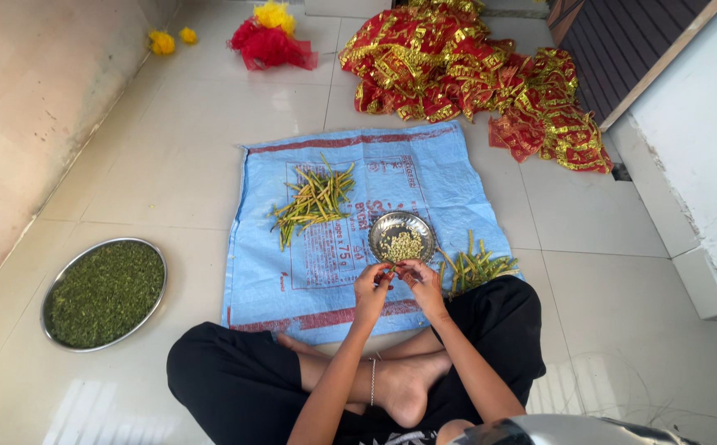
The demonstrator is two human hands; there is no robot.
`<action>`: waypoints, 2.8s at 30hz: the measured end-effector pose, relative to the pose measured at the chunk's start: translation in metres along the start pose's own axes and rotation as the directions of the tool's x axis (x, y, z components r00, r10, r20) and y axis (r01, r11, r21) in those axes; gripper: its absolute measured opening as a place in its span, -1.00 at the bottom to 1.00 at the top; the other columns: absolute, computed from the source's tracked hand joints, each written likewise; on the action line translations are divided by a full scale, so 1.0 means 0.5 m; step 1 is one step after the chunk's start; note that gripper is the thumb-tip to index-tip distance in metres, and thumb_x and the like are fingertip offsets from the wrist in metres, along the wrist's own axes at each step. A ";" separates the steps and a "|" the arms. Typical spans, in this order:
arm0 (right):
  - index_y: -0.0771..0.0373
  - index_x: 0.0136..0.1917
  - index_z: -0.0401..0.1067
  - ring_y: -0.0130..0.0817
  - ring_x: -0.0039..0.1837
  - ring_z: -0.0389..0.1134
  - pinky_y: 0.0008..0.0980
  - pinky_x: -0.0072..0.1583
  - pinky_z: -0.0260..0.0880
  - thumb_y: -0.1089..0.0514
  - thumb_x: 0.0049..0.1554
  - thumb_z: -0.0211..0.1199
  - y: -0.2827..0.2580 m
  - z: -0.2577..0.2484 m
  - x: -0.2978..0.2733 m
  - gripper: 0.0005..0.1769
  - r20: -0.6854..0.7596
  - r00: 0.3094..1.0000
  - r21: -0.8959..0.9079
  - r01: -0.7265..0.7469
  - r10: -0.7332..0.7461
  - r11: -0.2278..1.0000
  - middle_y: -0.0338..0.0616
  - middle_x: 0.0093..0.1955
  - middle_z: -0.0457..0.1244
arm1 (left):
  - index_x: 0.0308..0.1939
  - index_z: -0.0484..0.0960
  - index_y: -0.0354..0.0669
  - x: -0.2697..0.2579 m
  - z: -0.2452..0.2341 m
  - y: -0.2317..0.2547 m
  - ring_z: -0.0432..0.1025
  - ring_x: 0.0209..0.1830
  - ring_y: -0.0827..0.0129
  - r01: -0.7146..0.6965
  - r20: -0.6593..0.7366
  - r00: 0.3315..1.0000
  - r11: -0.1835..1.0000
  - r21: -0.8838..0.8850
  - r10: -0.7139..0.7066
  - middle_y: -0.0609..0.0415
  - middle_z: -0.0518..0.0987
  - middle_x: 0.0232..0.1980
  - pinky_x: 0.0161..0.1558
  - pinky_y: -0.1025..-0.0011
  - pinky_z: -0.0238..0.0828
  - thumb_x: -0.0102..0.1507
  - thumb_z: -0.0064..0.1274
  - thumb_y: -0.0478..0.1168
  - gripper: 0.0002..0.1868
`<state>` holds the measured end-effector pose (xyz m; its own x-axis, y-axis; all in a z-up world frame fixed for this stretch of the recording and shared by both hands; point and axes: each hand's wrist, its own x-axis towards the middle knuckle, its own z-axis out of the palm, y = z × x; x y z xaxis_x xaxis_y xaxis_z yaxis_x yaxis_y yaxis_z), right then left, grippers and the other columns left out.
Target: The person shells peas by hand while sitting on the floor, placing the empty pods on a blue mat and the shelled peas into a metal bowl.
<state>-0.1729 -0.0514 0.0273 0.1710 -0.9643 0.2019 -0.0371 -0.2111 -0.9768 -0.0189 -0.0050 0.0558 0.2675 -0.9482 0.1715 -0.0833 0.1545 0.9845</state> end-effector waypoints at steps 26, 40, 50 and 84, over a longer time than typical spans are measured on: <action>0.21 -0.01 0.42 -0.06 -0.02 0.42 -0.16 0.04 0.43 0.31 0.04 0.30 -0.122 0.049 -0.025 -0.78 0.071 0.861 -0.699 0.404 -0.504 0.591 -0.05 -0.09 0.37 | -0.15 0.69 -0.31 -0.002 0.010 -0.075 0.36 -0.48 0.55 0.212 -0.030 0.975 0.959 -0.185 -0.222 0.14 0.55 -0.45 -0.40 0.49 0.31 0.28 0.13 -0.33 -0.88; 0.23 -0.01 0.36 -0.12 -0.03 0.43 -0.15 0.05 0.40 0.24 0.08 0.28 0.015 -0.004 0.021 -0.79 -0.133 0.983 -0.588 0.022 -0.124 0.808 -0.03 -0.11 0.35 | -0.09 0.63 -0.37 0.029 0.009 -0.110 0.50 -0.33 0.42 0.322 0.063 0.930 0.717 -0.619 -0.363 0.05 0.61 -0.21 -0.11 0.41 0.58 0.30 0.04 -0.42 -0.87; 0.19 0.31 0.43 0.12 0.29 0.26 -0.05 0.26 0.28 0.29 -0.04 0.35 -0.001 0.001 0.046 -0.39 -0.043 0.927 -0.742 0.221 -0.374 0.633 0.19 0.31 0.28 | -0.10 0.65 -0.41 0.027 -0.011 -0.123 0.56 -0.21 0.35 0.300 0.108 0.941 0.641 -0.706 -0.322 -0.01 0.64 -0.17 -0.02 0.40 0.55 0.30 0.07 -0.42 -0.86; 0.40 0.02 0.54 -0.35 -0.03 0.42 -0.34 0.11 0.46 0.23 0.17 0.32 0.007 -0.006 -0.005 -0.81 0.088 0.982 0.361 -0.189 0.169 0.913 -0.12 -0.07 0.42 | -0.13 0.65 -0.35 0.014 -0.012 -0.011 0.49 -0.27 0.55 0.014 0.118 0.993 0.991 -0.134 0.001 0.08 0.67 -0.24 -0.26 0.51 0.50 0.29 0.12 -0.36 -0.88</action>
<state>-0.1764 -0.0501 0.0236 0.2482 -0.9683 0.0271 0.2893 0.0474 -0.9561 -0.0107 -0.0107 0.0518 0.1520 -0.9741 0.1673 0.0494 0.1765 0.9831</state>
